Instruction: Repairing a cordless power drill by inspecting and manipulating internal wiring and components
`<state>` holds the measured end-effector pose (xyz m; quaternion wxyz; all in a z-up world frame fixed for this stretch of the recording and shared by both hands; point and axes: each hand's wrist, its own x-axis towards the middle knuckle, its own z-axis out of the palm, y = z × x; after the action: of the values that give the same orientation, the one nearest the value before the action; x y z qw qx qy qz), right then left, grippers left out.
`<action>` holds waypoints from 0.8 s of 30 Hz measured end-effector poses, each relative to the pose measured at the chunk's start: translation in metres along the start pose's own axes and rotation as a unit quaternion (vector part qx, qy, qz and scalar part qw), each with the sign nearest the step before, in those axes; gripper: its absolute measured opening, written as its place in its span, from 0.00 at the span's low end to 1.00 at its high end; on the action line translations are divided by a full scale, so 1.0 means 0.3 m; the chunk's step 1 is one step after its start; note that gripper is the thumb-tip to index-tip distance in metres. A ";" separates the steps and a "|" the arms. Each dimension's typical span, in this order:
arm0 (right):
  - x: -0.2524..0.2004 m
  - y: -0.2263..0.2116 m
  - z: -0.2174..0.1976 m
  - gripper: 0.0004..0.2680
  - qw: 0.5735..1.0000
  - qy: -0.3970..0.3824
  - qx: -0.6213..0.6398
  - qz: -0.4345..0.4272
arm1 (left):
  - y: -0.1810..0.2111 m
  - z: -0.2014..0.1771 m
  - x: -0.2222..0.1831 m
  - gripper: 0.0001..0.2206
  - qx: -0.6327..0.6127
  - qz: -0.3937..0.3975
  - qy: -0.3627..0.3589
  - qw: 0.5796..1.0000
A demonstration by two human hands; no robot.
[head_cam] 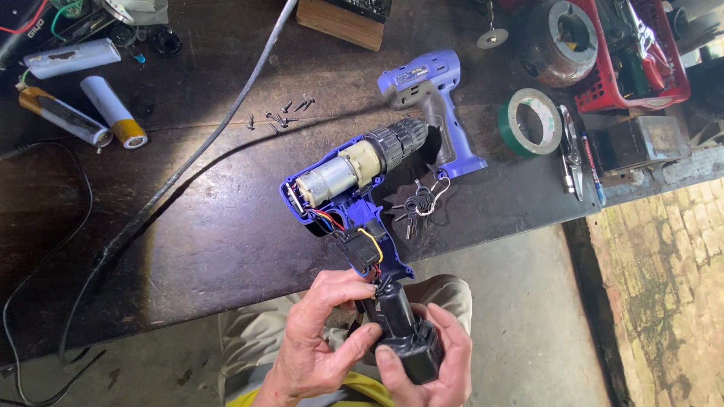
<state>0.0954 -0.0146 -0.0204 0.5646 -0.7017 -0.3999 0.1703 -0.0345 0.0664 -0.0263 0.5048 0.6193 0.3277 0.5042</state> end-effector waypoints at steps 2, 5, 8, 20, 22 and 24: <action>0.014 0.012 0.008 0.28 0.998 0.018 -0.038 -0.038 | -0.016 0.006 -0.012 0.14 -0.003 0.000 -0.001 1.000; 0.047 0.066 0.003 0.25 0.953 -0.015 -0.141 -0.267 | -0.048 0.015 -0.034 0.14 -0.019 0.017 0.035 0.999; 0.043 0.076 0.019 0.22 0.947 -0.004 -0.145 -0.286 | -0.043 0.010 -0.037 0.14 -0.025 0.022 0.030 0.999; 0.045 0.062 0.076 0.20 0.922 0.053 -0.146 -0.354 | 0.008 0.026 -0.063 0.36 0.033 0.031 0.031 0.999; 0.042 0.075 0.103 0.20 0.923 0.091 -0.123 -0.353 | 0.058 0.029 -0.057 0.39 0.110 -0.008 0.021 0.994; 0.035 0.065 0.087 0.20 0.930 0.061 -0.105 -0.346 | 0.006 0.004 -0.075 0.43 0.105 -0.010 -0.036 0.994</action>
<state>0.0912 0.0095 -0.0443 0.5349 -0.5841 -0.5984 -0.1212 -0.0399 0.0449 -0.0313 0.4533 0.6837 0.3664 0.4391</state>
